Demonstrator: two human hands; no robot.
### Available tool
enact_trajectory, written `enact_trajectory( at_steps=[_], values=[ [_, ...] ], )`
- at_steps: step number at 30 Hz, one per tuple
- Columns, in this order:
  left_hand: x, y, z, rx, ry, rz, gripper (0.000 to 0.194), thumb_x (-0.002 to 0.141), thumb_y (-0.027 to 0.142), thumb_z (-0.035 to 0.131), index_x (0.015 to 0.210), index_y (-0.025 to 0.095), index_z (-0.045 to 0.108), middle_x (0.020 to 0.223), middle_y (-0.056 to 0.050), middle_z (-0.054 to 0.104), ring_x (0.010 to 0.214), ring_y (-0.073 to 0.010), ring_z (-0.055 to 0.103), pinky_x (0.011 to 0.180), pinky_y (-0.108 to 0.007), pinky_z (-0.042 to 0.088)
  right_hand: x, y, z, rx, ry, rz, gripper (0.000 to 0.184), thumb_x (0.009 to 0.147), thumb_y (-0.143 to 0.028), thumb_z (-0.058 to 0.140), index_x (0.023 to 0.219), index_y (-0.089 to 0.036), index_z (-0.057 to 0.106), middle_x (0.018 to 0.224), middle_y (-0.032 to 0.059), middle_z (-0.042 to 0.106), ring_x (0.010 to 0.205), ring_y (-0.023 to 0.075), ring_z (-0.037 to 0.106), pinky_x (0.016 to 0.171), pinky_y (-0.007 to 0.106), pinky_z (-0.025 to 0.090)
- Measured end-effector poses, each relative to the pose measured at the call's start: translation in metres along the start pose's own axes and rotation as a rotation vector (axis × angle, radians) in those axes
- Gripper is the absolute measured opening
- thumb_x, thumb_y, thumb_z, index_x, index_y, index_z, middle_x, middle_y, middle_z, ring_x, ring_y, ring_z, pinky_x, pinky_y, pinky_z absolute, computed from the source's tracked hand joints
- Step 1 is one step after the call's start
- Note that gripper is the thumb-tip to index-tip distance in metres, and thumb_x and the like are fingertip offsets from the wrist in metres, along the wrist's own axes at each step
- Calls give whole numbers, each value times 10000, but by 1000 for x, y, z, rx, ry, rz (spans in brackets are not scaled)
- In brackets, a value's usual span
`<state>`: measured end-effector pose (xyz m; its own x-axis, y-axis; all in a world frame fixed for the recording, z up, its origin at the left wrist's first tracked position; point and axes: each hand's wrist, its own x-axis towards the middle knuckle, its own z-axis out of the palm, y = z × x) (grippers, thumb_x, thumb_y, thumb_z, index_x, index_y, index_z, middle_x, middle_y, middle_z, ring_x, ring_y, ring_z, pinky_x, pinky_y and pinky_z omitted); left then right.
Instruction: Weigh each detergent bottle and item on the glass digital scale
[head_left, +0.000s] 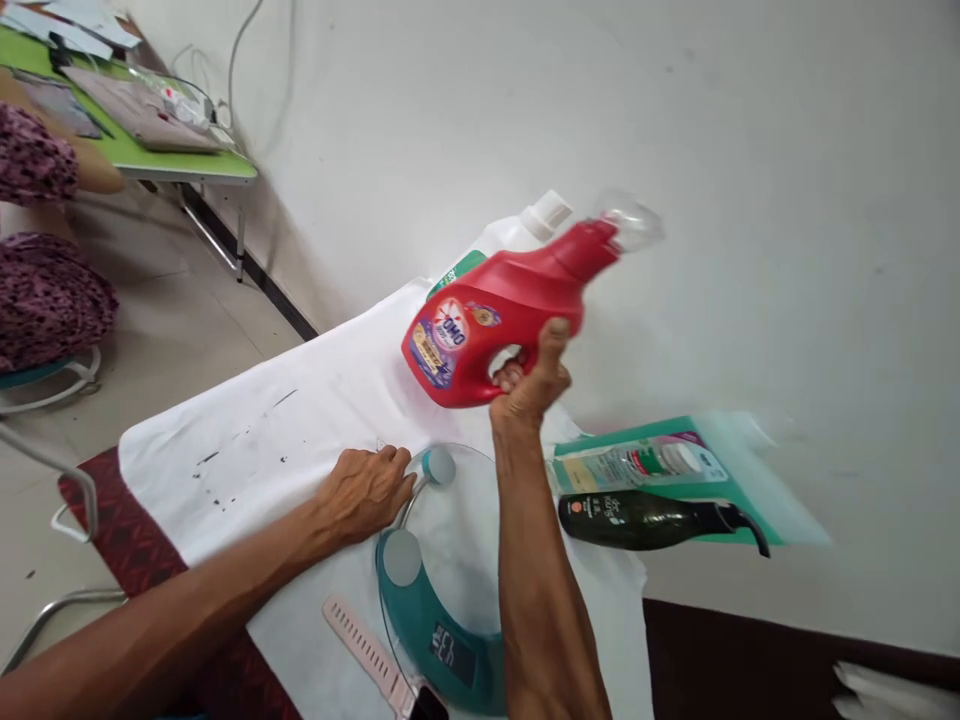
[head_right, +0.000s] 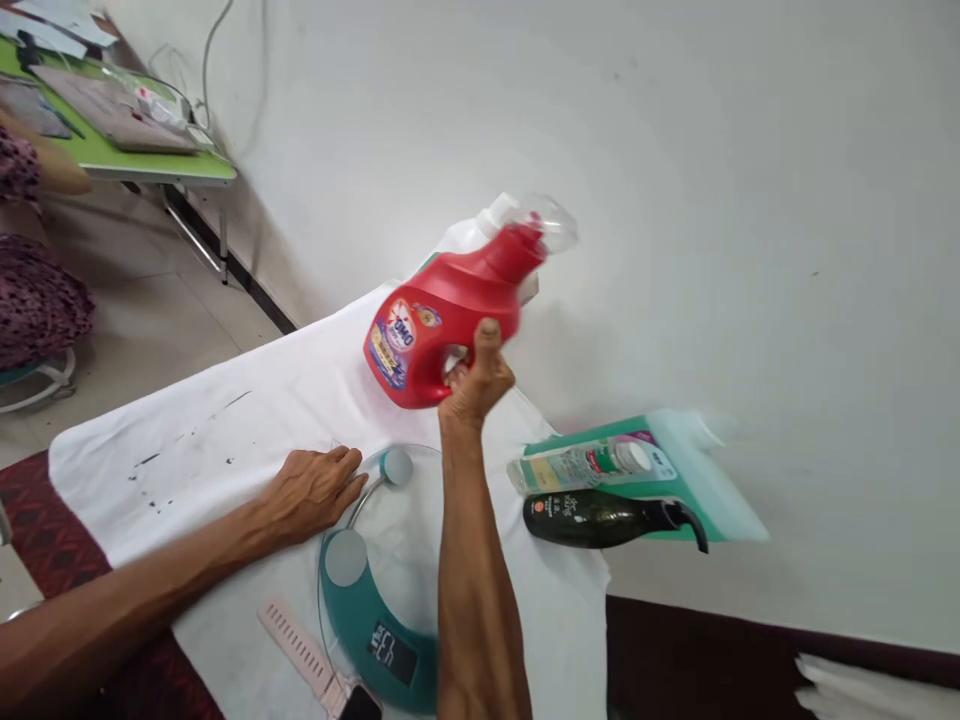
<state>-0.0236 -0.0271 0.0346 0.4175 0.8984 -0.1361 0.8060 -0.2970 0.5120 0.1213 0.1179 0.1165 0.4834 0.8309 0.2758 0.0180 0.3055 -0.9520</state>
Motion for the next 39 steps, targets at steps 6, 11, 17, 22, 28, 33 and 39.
enact_trajectory(
  at_steps=[6,11,17,22,28,33,39],
  values=[
    [4,2,-6,37,-48,-21,380,1118,378,279,1147,190,607,1132,-149,761,993,-346,769,746,-437,511,4,36,27,32,-19,35,682,776,-835,714,613,-275,360,530,-86,314,449,76,262,393,257,228],
    [5,0,-4,68,-30,-26,393,1121,411,276,1121,201,607,1138,-135,765,994,-331,768,739,-416,477,4,38,14,-36,-146,0,624,877,-802,640,656,-272,398,552,-74,356,495,105,336,465,273,325],
    [3,-2,-6,96,10,-29,371,1118,416,299,1076,213,607,1104,-111,769,941,-300,752,700,-389,429,-24,9,-55,-393,-144,-234,529,878,-677,739,1101,-223,584,1023,44,677,944,189,641,847,353,545],
    [2,0,-7,116,46,-32,346,1113,413,328,1031,216,601,1093,-100,775,937,-267,736,687,-353,379,-74,-23,-154,-601,179,-509,495,885,-534,794,1197,-235,555,1184,78,641,1106,225,639,948,418,554],
    [3,0,-6,149,66,-70,319,1108,432,370,1003,225,590,1082,-61,772,921,-252,721,660,-333,314,-76,-5,-263,-794,644,-422,839,733,-717,835,1292,-216,461,1417,203,481,1320,338,541,1046,548,548],
    [2,1,-6,135,89,-89,316,1094,442,392,992,226,600,1061,-56,772,922,-255,708,653,-326,298,-33,30,-287,-691,556,-136,888,713,-701,828,1325,-191,436,1424,204,559,1328,316,594,1125,515,526],
    [1,-2,-2,111,121,-79,317,1089,445,404,985,225,607,1040,-55,774,910,-245,700,667,-325,309,2,36,-279,-701,614,-11,611,687,-446,865,1148,-197,550,1226,138,702,1132,297,699,1087,488,552]
  ],
)
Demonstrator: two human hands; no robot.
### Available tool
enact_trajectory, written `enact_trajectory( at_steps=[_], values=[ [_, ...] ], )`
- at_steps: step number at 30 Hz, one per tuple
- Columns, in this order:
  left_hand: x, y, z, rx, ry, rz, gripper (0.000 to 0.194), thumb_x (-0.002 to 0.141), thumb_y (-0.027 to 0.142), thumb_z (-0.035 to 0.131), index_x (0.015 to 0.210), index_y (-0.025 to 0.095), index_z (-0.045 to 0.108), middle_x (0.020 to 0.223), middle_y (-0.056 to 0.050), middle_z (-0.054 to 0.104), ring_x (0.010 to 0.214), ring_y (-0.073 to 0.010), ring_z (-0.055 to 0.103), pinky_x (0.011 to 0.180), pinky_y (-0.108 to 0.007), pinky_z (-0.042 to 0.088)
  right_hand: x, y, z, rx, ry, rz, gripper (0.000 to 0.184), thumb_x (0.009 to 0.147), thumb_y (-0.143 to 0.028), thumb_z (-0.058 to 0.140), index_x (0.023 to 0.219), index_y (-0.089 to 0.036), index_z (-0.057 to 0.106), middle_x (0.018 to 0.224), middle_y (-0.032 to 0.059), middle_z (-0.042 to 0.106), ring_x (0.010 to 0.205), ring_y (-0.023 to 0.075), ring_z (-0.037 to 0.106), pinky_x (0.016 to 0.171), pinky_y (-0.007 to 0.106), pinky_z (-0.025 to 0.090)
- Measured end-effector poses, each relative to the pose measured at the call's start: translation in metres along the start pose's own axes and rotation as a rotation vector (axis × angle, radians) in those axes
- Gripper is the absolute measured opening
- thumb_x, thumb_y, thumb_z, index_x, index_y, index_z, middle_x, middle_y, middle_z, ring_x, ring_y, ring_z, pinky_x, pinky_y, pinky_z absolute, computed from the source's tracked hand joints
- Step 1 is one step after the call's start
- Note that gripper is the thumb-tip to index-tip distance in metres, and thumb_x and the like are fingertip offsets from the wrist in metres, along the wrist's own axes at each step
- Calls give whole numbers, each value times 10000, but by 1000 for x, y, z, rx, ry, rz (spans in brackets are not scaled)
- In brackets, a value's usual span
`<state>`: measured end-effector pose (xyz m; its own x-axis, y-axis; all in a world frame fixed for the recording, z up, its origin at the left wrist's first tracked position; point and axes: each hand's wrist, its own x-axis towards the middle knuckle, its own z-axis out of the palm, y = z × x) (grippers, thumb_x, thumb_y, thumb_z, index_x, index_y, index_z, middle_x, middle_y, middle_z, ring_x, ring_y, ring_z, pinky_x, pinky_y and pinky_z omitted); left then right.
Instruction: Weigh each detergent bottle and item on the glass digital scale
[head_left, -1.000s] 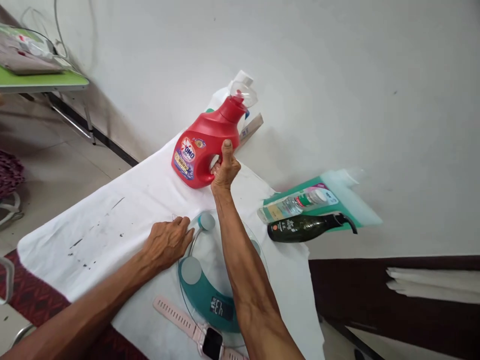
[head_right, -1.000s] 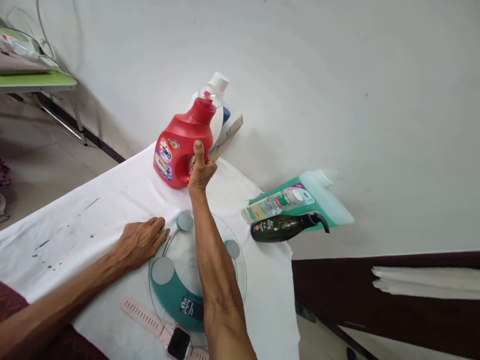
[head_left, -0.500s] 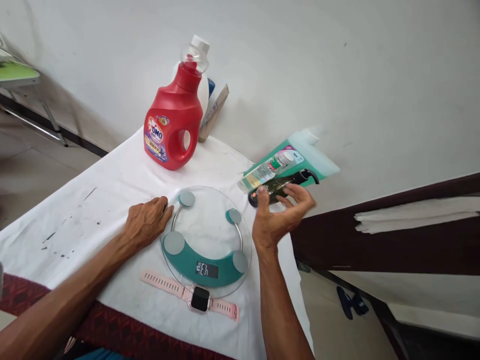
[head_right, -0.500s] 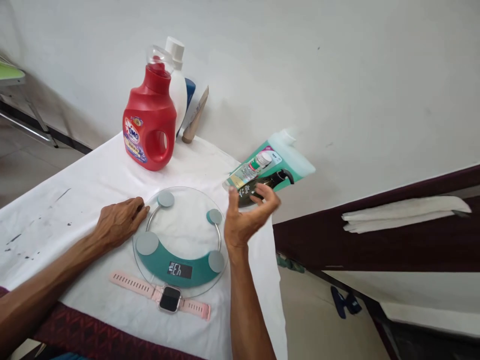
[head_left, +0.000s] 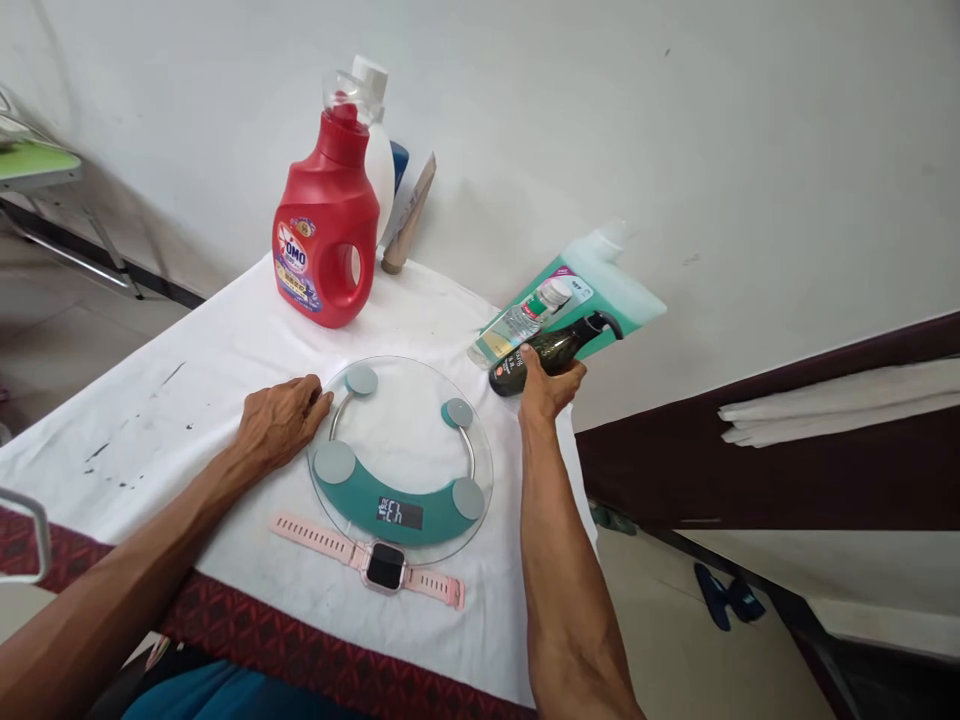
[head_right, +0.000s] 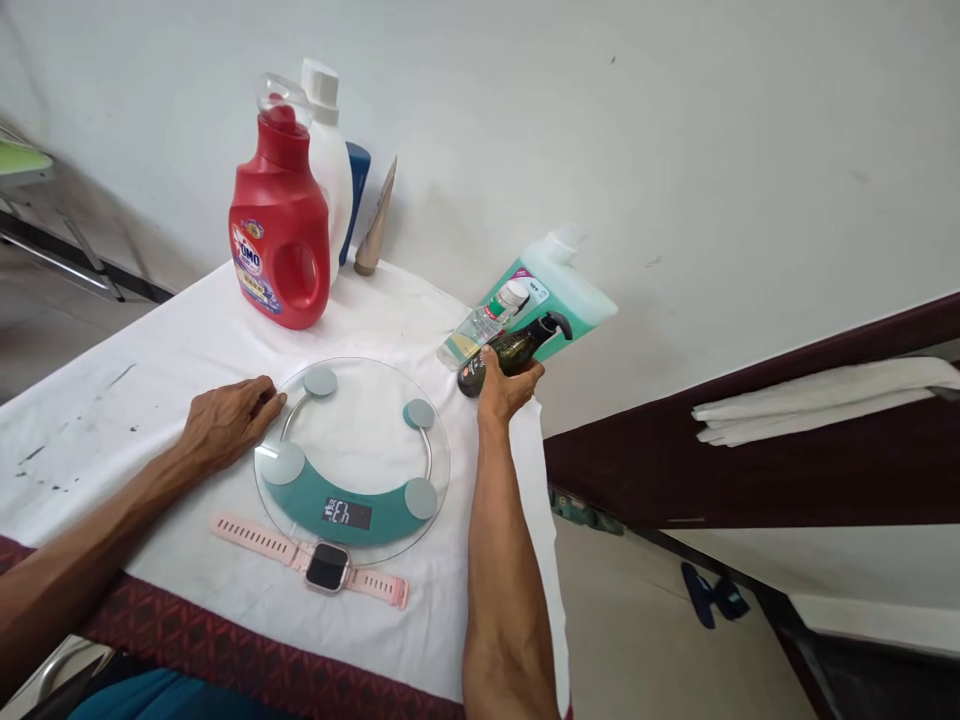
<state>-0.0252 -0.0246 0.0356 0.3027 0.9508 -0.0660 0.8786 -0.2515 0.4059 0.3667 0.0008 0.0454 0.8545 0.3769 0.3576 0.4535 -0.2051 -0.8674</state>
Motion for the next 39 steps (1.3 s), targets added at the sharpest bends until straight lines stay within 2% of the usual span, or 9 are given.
enact_trajectory(
  at_steps=[6,9,11,15,21,25,31,34,39],
  values=[
    [-1,-3,2,-3,38,26,308,1090,430,412,979,223,611,1010,-52,775,872,-227,698,679,-329,325,0,-11,-3,-17,20,48,546,585,-347,894,1039,-208,624,1114,104,743,1109,329,715,1086,524,557],
    [-1,-2,1,1,29,37,307,1093,417,410,996,218,623,1022,-60,779,881,-229,701,690,-337,330,-14,-20,-17,57,57,52,557,600,-367,876,1072,-180,647,1132,116,746,1080,331,727,1038,536,585],
    [-1,-2,1,-1,19,42,315,1097,415,404,1000,214,627,1031,-64,779,884,-229,700,689,-340,325,-26,-31,-33,200,59,-32,611,601,-390,890,1128,-171,672,1153,102,753,1063,314,736,1006,515,604],
    [-1,-1,1,1,19,30,315,1096,420,407,988,215,619,1022,-61,773,871,-228,692,670,-339,302,-61,-65,-64,383,-150,-245,599,651,-443,944,1152,-179,748,1137,80,772,1039,272,744,964,438,617],
    [0,-1,2,-3,15,34,309,1095,419,410,973,223,615,1011,-57,770,860,-224,685,658,-336,293,-131,-99,-64,460,-481,-220,472,708,-488,943,1027,-185,774,980,43,788,894,229,745,899,437,633],
    [-1,-1,1,0,16,45,304,1101,408,408,984,220,616,1027,-57,771,882,-218,688,668,-337,306,-159,-102,-58,390,-589,-222,477,681,-508,957,1006,-214,767,940,35,791,840,223,740,808,411,645],
    [-1,0,-1,22,3,41,332,1104,416,386,997,215,627,1014,-61,770,859,-215,680,668,-342,311,-167,-89,-59,319,-614,-163,509,664,-512,967,1012,-211,749,922,46,787,808,233,738,768,418,642],
    [-1,0,0,16,11,43,344,1103,423,378,989,217,629,1005,-60,771,857,-217,680,660,-339,310,-169,-84,-59,303,-606,-153,527,680,-508,960,1055,-213,737,958,51,788,840,238,738,806,441,642],
    [-1,-1,1,-3,35,27,317,1080,426,414,983,225,639,1002,-62,780,853,-226,688,648,-336,320,-171,-86,-62,298,-709,-158,556,719,-506,940,1148,-242,703,1056,59,783,934,247,741,887,463,639]
  ],
)
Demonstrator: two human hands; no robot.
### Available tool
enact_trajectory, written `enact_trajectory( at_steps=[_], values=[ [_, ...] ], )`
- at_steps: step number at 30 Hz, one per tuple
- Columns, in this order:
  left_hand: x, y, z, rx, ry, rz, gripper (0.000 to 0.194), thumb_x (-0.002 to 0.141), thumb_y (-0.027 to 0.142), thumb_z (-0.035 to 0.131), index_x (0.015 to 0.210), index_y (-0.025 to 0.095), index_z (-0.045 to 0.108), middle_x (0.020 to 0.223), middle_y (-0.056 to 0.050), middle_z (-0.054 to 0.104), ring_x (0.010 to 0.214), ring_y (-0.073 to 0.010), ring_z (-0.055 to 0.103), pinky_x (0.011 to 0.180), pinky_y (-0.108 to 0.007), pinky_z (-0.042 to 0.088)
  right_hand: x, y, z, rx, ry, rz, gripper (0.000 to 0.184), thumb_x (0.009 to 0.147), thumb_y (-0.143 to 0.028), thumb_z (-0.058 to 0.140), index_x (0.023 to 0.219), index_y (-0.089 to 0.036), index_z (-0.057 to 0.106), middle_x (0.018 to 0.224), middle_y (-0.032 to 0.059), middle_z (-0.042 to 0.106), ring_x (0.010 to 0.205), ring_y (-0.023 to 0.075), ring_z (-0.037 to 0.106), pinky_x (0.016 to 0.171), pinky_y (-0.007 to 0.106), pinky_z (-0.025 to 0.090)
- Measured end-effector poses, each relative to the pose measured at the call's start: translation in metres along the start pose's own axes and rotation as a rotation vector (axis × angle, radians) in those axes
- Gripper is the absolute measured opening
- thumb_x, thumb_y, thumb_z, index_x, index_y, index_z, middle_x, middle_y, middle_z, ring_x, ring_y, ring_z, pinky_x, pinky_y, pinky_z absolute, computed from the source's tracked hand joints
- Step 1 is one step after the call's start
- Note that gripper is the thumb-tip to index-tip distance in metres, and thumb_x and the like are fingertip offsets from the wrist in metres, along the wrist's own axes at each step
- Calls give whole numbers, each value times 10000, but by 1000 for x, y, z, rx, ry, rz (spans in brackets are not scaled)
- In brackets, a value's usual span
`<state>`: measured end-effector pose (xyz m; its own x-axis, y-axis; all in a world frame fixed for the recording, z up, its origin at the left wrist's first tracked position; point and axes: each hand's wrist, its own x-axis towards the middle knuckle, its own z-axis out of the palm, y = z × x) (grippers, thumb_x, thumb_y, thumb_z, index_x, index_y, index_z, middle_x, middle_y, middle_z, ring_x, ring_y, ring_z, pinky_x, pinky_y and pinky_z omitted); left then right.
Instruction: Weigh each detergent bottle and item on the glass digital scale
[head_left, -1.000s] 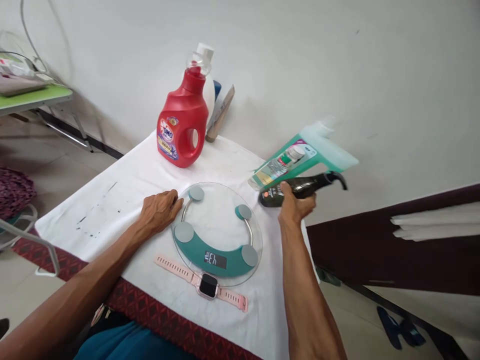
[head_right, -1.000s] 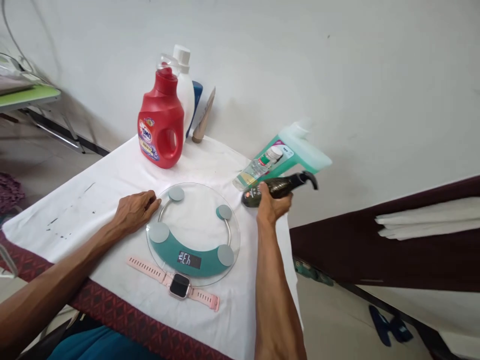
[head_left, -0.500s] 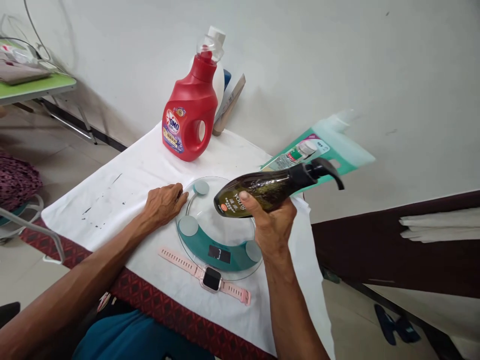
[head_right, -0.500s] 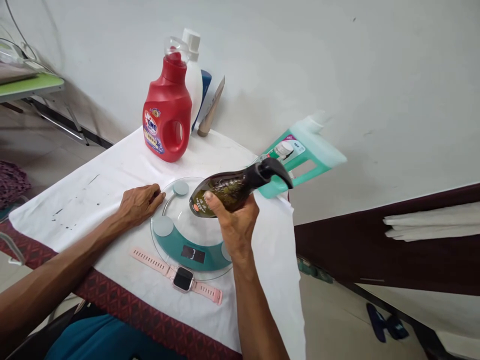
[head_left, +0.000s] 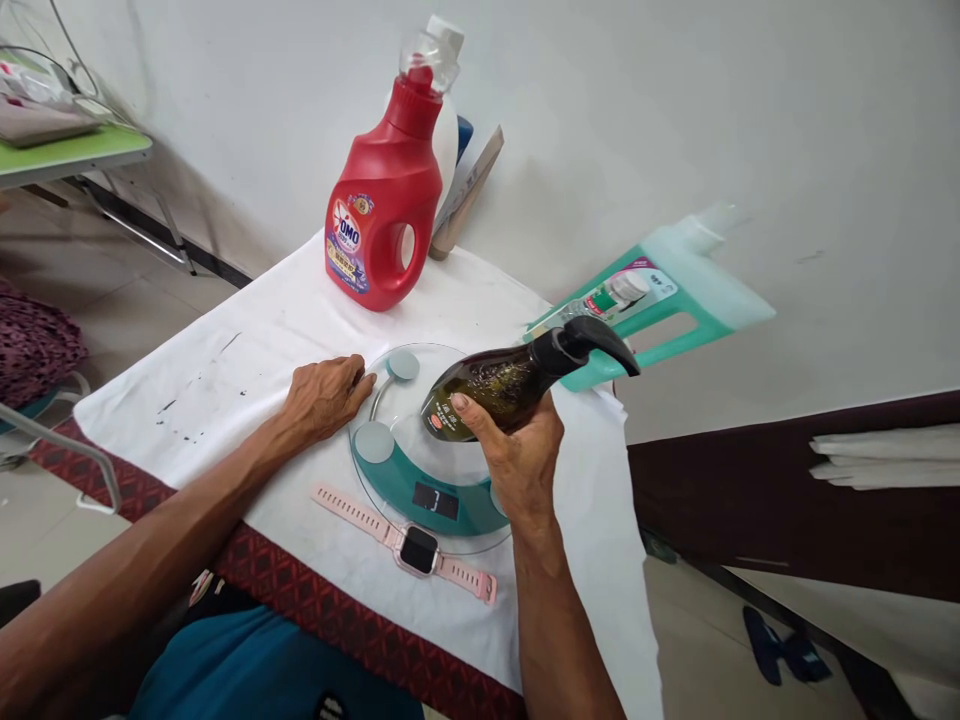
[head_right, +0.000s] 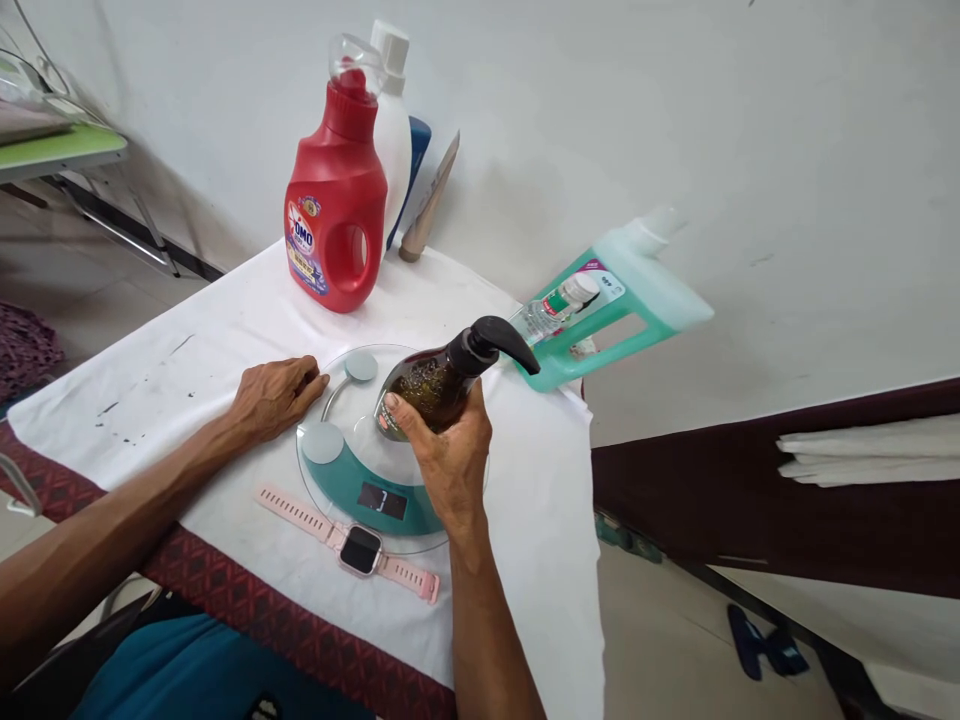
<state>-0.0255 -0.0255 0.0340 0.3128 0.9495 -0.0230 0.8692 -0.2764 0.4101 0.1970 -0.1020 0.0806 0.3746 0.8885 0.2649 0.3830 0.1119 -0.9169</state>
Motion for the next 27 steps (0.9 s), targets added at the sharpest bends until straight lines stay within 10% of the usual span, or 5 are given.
enact_trajectory(
  at_steps=[7,15,27],
  values=[
    [0,1,0,-14,7,-9,335,1063,435,413,983,220,657,985,-63,773,833,-220,664,660,-339,337,-20,23,-26,104,106,-94,641,837,-586,816,1348,-251,621,1378,106,681,1277,288,663,978,463,600],
    [1,0,1,-14,23,-12,341,1050,458,417,946,222,639,957,-51,777,828,-210,660,660,-327,318,-43,66,-71,-15,536,90,466,975,-648,607,916,-193,692,789,12,634,726,165,623,617,299,510],
    [3,1,0,-9,19,-21,333,1045,457,438,957,224,660,948,-58,776,844,-227,683,675,-330,381,-44,64,-67,-15,470,98,455,1005,-610,599,809,-203,657,702,-13,589,612,131,550,586,281,472]
  ],
)
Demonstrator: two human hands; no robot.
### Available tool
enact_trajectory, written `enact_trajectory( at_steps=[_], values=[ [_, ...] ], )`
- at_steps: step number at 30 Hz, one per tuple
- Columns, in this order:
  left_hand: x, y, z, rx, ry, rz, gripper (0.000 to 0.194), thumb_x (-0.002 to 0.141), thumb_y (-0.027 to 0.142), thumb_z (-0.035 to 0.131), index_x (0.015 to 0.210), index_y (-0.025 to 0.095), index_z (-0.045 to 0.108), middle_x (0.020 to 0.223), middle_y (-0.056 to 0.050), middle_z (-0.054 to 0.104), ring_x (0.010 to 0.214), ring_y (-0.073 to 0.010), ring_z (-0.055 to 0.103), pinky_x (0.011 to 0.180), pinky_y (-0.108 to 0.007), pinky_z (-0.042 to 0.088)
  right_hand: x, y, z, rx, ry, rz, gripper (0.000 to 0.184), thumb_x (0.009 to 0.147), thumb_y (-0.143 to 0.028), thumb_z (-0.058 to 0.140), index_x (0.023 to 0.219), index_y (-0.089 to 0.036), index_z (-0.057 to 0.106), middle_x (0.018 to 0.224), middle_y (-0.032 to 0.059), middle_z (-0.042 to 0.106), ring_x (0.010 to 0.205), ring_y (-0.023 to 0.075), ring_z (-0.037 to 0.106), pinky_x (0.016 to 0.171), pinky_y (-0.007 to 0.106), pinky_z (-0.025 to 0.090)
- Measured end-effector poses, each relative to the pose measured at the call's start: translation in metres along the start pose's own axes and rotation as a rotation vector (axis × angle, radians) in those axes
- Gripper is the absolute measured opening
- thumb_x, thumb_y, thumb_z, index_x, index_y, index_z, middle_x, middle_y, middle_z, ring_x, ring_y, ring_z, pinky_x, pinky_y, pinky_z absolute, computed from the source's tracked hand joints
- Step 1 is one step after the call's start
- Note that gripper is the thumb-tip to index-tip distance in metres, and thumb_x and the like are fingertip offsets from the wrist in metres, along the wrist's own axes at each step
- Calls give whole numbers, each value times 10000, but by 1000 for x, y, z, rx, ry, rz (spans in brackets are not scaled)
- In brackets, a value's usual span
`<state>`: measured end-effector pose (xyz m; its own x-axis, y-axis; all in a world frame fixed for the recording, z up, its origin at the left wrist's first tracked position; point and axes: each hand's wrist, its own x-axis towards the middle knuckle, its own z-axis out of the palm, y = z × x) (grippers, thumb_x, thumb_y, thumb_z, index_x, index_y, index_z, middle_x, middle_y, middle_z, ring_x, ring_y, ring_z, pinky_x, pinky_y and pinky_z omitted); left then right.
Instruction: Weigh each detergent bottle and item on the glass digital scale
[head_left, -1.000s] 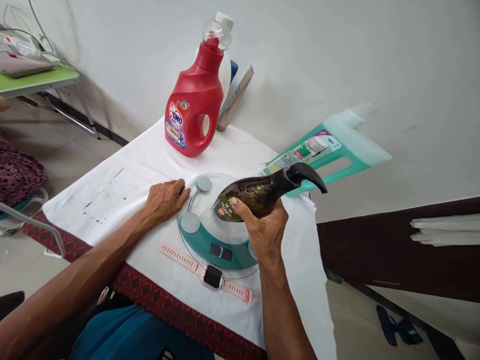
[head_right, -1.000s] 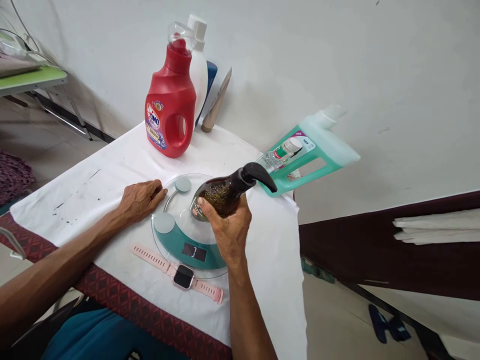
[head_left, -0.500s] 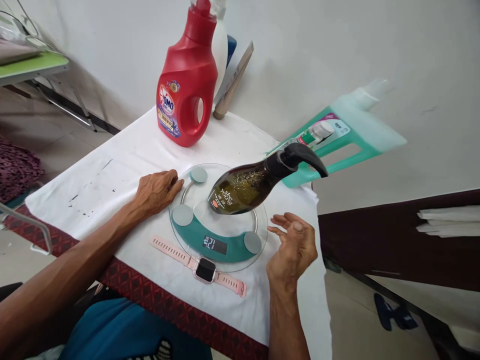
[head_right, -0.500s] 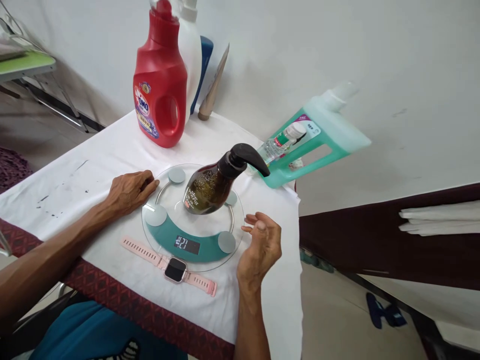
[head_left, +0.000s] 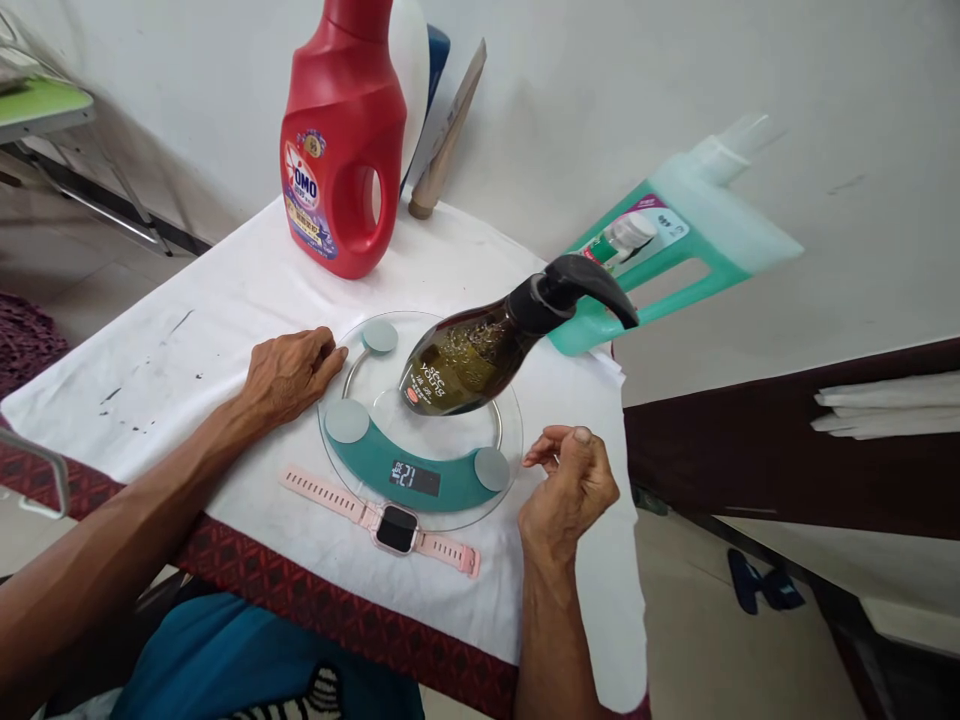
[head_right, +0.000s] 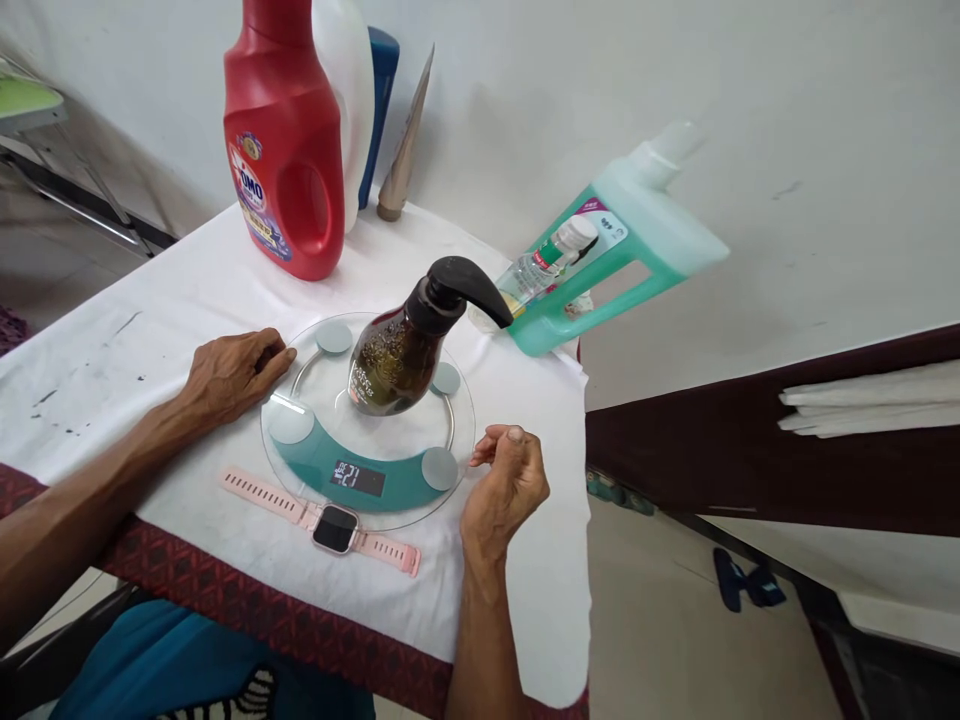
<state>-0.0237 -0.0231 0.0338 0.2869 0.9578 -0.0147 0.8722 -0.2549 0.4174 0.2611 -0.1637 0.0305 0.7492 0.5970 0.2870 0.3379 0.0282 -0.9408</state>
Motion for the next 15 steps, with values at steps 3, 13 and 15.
enact_trajectory(
  at_steps=[3,13,15],
  values=[
    [0,0,0,-8,-9,-6,338,1037,458,436,971,226,673,934,-56,765,838,-226,675,691,-332,393,0,1,1,0,-13,17,447,991,-604,623,791,-204,646,695,-16,587,605,128,539,574,280,462],
    [0,-1,0,0,-1,-5,341,1031,465,430,962,223,661,930,-61,766,825,-230,662,674,-341,367,0,2,1,-1,-38,11,440,979,-590,652,772,-201,638,686,-23,574,589,120,524,562,276,452],
    [0,-1,0,-1,-6,-8,331,1035,457,437,963,225,662,939,-55,771,834,-228,669,677,-337,374,0,1,1,2,-38,11,443,973,-597,658,778,-200,641,682,-25,570,587,118,525,561,274,453]
  ],
)
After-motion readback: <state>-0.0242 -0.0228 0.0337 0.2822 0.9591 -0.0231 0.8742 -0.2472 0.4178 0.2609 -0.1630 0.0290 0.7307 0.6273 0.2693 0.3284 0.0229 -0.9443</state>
